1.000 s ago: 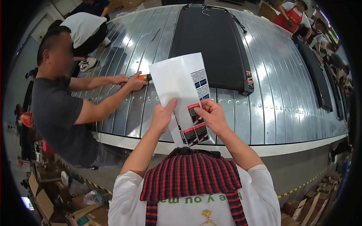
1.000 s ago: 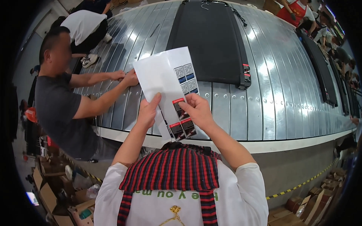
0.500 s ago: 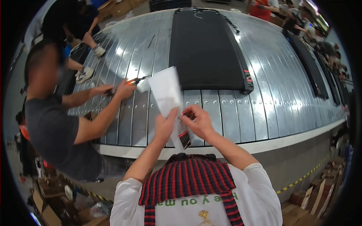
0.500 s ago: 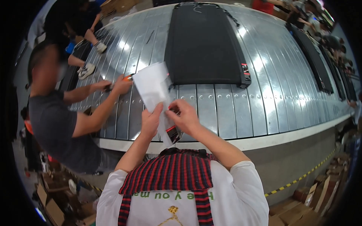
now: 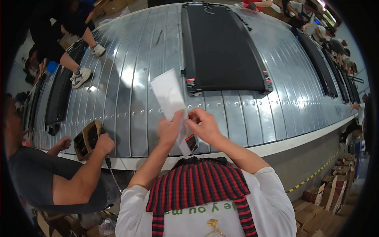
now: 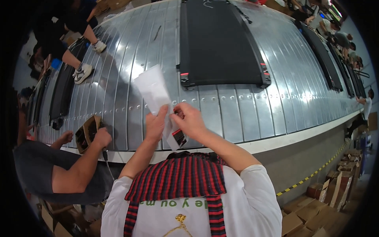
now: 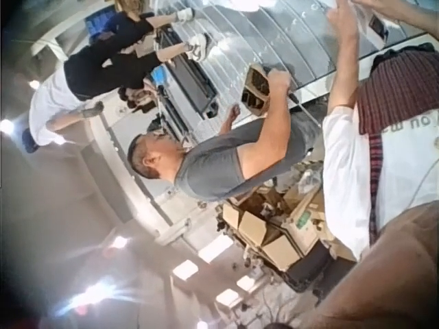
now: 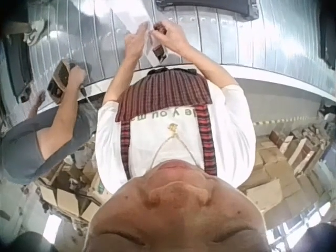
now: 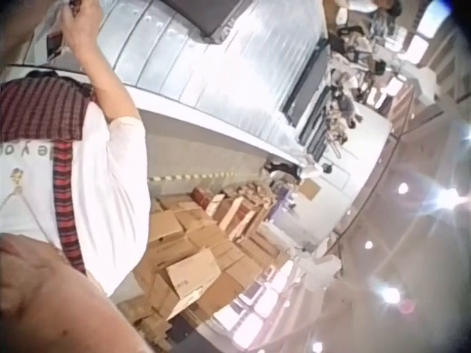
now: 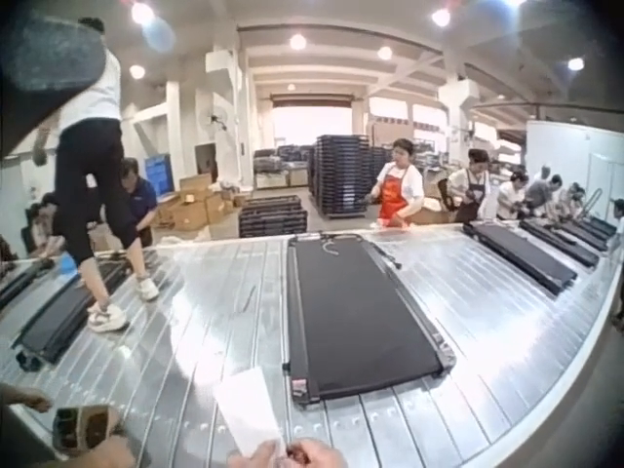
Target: Apply safety and informational labels to treadmill components on an assembly line.
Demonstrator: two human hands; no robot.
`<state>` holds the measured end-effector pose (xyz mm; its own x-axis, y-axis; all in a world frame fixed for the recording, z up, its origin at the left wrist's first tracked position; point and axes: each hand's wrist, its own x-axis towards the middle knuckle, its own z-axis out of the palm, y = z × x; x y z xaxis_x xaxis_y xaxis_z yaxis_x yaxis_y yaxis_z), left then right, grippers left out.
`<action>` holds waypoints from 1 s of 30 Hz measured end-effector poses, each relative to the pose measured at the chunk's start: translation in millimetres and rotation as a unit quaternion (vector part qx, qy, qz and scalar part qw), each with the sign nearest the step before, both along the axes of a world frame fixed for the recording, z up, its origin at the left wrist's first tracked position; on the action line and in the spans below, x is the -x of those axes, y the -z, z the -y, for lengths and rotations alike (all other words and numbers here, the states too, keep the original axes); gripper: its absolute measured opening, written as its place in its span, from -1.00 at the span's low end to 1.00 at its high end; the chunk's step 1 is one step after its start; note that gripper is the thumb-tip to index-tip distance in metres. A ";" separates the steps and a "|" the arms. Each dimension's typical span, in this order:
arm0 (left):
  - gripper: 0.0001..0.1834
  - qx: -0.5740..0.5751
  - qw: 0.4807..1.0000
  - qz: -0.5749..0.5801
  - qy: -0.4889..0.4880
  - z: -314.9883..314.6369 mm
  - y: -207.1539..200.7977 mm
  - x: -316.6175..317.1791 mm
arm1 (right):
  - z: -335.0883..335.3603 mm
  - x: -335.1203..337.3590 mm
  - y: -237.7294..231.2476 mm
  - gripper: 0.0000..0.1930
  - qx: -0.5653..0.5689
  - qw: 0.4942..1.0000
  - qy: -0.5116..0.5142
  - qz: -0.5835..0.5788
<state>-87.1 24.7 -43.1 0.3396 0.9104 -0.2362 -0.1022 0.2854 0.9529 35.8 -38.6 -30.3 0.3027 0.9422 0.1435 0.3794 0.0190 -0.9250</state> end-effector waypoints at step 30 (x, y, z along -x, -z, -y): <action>-0.66 0.022 0.981 0.110 0.160 -85.7 -8.3 42.9 | -72.8 16.2 -45.7 -0.77 -0.037 0.996 -0.078 -0.011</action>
